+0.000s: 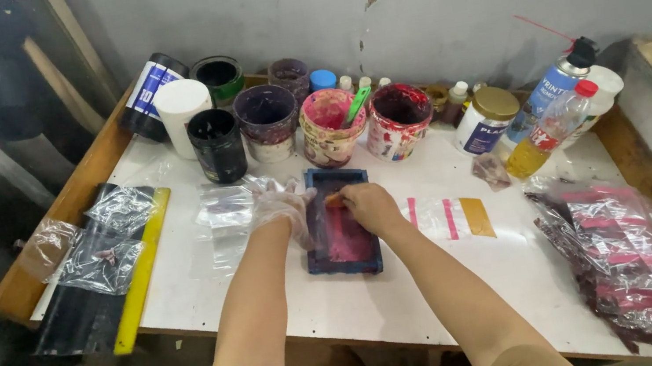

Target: Applying pink ink to a small screen printing frame and performing test prints on plastic bags.

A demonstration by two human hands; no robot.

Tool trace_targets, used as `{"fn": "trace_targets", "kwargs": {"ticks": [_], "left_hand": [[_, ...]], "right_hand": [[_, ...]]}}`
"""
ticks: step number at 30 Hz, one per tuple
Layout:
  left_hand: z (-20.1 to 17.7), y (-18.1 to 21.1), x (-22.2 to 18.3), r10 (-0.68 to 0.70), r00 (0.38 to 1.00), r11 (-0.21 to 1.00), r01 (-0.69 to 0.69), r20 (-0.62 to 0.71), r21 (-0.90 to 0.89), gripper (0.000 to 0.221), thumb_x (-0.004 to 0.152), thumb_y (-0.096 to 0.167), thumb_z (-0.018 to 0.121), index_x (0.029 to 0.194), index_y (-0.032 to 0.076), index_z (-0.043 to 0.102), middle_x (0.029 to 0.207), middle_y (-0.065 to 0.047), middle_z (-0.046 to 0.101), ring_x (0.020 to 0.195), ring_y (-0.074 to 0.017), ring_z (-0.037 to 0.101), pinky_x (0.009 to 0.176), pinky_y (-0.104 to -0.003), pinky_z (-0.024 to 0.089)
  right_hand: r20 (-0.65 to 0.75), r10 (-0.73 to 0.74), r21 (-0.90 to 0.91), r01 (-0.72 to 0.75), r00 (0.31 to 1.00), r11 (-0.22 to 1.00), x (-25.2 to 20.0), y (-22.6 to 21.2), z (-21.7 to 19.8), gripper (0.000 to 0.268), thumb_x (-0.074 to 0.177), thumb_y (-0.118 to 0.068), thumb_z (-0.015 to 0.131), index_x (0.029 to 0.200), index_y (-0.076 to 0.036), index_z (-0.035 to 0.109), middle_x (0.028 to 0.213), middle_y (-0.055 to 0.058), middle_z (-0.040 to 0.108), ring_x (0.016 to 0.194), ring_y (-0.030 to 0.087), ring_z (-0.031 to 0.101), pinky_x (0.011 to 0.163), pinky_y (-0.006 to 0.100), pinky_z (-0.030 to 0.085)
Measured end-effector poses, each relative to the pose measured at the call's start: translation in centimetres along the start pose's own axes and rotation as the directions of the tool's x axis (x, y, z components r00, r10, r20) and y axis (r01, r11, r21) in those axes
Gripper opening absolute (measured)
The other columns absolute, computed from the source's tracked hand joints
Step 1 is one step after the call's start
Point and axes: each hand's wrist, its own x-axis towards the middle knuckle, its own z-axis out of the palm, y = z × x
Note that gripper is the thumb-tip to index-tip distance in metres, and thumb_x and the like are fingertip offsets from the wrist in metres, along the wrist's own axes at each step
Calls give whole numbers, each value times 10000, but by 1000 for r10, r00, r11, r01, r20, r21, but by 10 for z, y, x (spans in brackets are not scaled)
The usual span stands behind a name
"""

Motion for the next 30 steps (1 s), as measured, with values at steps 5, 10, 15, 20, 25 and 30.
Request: {"fn": "trace_targets", "kwargs": {"ticks": [5,10,15,20,25,30], "left_hand": [[-3,0,-7,-3,1000,1000,3,3,16,732,971,461,450,1611,524,100,1735,112,55,1579,-395,-11,1228,-667,15],[-1,2,-12,-4,1000,1000,4,15,30,703,992,414,416,1613,519,103,1737,103,63,1578,-407,-29,1221,-685,-12],[-2,3,-14,-17,1000,999,17,18,44,672,1020,350,371,1617,512,108,1739,91,74,1576,-423,-53,1211,-709,-47],[0,10,-1,-13,1000,992,15,-14,126,620,1051,303,315,1624,462,139,1734,53,110,1570,-428,2,1186,-710,-110],[-3,12,0,-15,1000,995,16,-18,94,599,1065,282,294,1616,474,160,1729,64,149,1575,-418,6,1191,-705,-134],[-15,9,-29,-11,1000,996,12,-5,84,602,1077,270,269,1619,490,131,1720,53,195,1579,-405,31,1193,-700,-110]], "right_hand": [[-1,-57,-21,57,998,998,0,-5,-3,156,951,-162,622,1063,-127,725,969,106,757,983,293,726,897,402,579],[50,-77,-77,80,996,994,6,-6,1,202,942,-149,607,1096,-129,737,1012,103,761,1030,276,724,929,382,570],[107,-55,-34,59,993,998,5,-12,-3,286,958,-96,555,1168,-134,746,1076,122,762,1050,297,720,947,395,563],[199,-1,-37,9,980,999,-1,-27,-19,345,939,-69,534,1206,-151,736,1123,122,755,1094,322,704,987,424,550],[240,-11,-76,30,971,997,-5,-13,2,311,908,-91,571,1153,-149,754,1064,148,760,1053,352,715,956,456,571],[172,-52,-100,70,984,993,-18,-7,18,293,902,-72,547,1077,-136,774,979,155,766,983,363,732,905,460,586]]}}
